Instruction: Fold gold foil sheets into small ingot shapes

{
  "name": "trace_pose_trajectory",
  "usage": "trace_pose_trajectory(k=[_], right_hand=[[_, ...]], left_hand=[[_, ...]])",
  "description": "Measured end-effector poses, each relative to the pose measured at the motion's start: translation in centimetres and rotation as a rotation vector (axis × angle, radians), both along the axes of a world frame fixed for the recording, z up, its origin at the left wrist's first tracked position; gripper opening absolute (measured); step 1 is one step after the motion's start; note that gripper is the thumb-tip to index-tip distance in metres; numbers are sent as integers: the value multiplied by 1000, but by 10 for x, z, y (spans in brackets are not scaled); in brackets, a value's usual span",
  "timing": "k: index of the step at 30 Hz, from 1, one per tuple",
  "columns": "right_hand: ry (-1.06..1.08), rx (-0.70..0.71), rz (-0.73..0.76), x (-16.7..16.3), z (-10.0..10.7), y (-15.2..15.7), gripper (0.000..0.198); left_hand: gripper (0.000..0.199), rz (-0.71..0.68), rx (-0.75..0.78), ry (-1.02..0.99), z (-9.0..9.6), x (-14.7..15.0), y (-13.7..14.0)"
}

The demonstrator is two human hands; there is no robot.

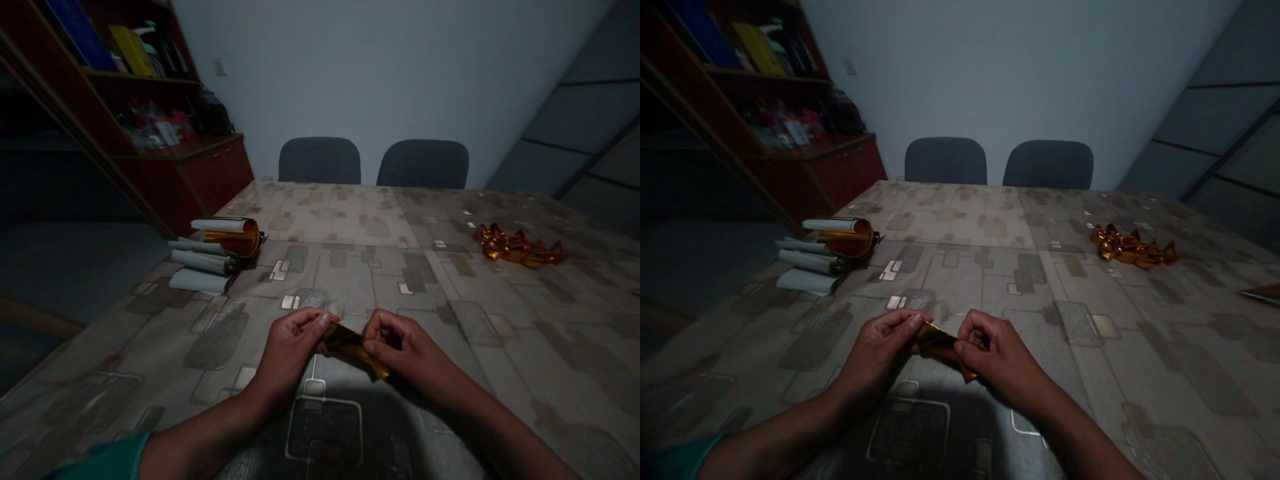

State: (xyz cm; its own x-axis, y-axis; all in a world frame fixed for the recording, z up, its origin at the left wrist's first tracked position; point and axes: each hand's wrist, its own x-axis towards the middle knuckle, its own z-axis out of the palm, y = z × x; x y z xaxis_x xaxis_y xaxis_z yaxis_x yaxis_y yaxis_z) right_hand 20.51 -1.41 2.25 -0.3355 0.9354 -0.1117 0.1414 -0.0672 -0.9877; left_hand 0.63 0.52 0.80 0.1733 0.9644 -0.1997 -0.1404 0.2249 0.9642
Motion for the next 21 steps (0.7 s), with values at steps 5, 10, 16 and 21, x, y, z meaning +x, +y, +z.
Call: trace_pose_trajectory(k=[5,10,16,21], right_hand=[[35,-21,-5,3,-8,2,22],[110,-76,-24,6,-9,3,31],[241,-189,-39,8,-8,3,33],[257,-186,-40,6,-5,3,32]], left_hand=[[38,-17,-34,-14,2,-3,2],[38,-105,-58,-63,2,-2,0],[33,-5,10,-83,2,-2,-3],[39,-175,42,-125,-1,-2,-5]])
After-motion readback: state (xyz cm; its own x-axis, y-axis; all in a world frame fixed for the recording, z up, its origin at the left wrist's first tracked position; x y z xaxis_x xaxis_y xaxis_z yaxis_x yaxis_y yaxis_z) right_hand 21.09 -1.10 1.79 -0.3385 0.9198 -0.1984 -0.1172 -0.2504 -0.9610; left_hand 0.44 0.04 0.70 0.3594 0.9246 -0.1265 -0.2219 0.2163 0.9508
